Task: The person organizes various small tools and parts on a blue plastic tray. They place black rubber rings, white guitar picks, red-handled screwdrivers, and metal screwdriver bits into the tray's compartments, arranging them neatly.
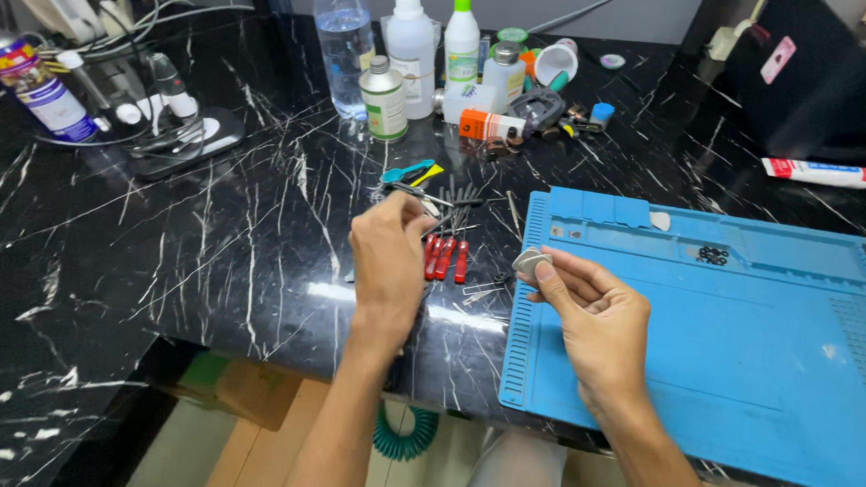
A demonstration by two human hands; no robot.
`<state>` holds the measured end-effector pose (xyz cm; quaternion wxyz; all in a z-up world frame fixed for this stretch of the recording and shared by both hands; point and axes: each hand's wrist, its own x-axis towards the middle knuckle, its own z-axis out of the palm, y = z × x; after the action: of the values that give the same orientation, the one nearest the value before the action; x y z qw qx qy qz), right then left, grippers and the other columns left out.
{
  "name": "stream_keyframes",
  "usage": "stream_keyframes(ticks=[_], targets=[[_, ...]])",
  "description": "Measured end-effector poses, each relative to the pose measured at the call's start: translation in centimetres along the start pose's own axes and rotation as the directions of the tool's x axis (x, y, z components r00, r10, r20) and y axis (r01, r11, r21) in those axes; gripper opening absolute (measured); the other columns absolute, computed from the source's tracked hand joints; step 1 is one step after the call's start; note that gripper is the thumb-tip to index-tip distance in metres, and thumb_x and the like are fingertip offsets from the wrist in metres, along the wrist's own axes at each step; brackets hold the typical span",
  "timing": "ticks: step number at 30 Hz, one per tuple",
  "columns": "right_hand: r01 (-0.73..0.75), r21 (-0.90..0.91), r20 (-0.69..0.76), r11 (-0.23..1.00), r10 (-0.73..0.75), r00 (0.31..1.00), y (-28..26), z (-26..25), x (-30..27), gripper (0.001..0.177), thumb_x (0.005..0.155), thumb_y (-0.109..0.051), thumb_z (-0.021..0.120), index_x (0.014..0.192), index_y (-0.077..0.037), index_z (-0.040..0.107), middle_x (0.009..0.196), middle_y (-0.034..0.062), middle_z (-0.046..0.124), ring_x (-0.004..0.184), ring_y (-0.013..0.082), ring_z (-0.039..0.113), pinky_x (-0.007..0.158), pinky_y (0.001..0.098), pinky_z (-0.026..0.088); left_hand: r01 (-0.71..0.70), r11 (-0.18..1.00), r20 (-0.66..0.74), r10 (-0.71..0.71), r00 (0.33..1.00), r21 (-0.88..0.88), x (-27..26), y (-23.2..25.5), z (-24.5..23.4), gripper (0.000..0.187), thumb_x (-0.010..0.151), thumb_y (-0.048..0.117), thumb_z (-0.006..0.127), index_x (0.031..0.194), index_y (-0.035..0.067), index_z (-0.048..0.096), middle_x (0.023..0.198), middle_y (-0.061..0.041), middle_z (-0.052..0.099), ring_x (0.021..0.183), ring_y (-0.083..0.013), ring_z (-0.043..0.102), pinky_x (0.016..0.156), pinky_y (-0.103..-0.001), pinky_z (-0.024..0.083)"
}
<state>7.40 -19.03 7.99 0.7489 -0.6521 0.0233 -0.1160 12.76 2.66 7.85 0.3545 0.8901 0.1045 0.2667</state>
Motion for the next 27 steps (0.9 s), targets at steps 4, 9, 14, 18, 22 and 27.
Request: stream_keyframes(ticks=[4,9,14,18,22,27], targets=[[0.007,0.064,-0.048,0.998,-0.004,0.999,-0.5,-2.7,0.1,0.034,0.099,-0.004,0.089,0.131,0.006,0.081,0.115,0.0251,0.088,0.098,0.0297,0.088,0.091,0.0439,0.074,0.018,0.775,0.145,0.095,0.985,-0.632,-4.8,5.7,2.7,0.010,0.094,0.008,0.094,0.101,0.010,0.087,0.086,-0.008,0.090,0.077,-0.0157,0.086,0.072,-0.028,0.069],[0.069,-0.009,-0.123,0.998,-0.070,0.990,-1.1,-7.5,0.5,0.036,0.099,-0.003,0.089,0.133,0.006,0.080,0.116,0.0220,0.087,0.096,0.0252,0.086,0.096,0.0410,0.074,0.233,0.558,0.366,0.138,0.920,-0.796,-8.6,10.2,6.4,0.014,0.096,0.003,0.091,0.110,0.002,0.089,0.096,-0.017,0.090,0.084,-0.0200,0.087,0.079,-0.031,0.072],[0.008,-0.158,-0.103,0.987,-0.025,0.994,-1.9,-12.6,2.0,0.032,0.096,-0.009,0.095,0.125,0.001,0.085,0.108,0.0176,0.089,0.090,0.0214,0.086,0.093,0.0374,0.071,0.303,0.603,0.499,0.185,0.847,-0.738,-9.5,12.9,8.8,0.020,0.097,0.009,0.091,0.116,0.001,0.088,0.102,-0.016,0.089,0.090,-0.0206,0.088,0.082,-0.031,0.072],[0.064,-0.221,-0.053,0.973,-0.077,0.996,-2.9,-15.9,5.3,0.032,0.096,-0.011,0.095,0.125,0.001,0.085,0.106,0.0151,0.088,0.091,0.0185,0.085,0.093,0.0350,0.071,0.278,0.602,0.505,0.245,0.828,-0.749,-7.4,14.8,12.7,0.022,0.097,0.009,0.090,0.116,-0.002,0.086,0.101,-0.019,0.088,0.088,-0.0212,0.087,0.081,-0.032,0.071],[0.136,-0.294,-0.028,0.946,-0.151,0.988,-4.2,-18.7,9.6,0.031,0.099,-0.009,0.093,0.126,0.001,0.083,0.112,0.0165,0.086,0.096,0.0202,0.084,0.096,0.0359,0.069,0.182,0.692,0.484,0.269,0.833,-0.699,-3.5,16.9,15.6,0.018,0.097,0.008,0.088,0.114,0.000,0.087,0.098,-0.016,0.086,0.088,-0.0216,0.087,0.079,-0.034,0.071],[0.176,-0.390,0.024,0.904,-0.181,0.983,-3.1,-20.0,14.9,0.028,0.100,-0.004,0.090,0.127,0.001,0.083,0.110,0.0148,0.080,0.095,0.0216,0.086,0.090,0.0339,0.071,-0.129,0.888,0.450,0.343,0.825,-0.442,0.5,17.6,21.8,0.010,0.096,-0.001,0.086,0.103,0.004,0.091,0.091,-0.013,0.082,0.085,-0.0269,0.088,0.073,-0.038,0.070]])
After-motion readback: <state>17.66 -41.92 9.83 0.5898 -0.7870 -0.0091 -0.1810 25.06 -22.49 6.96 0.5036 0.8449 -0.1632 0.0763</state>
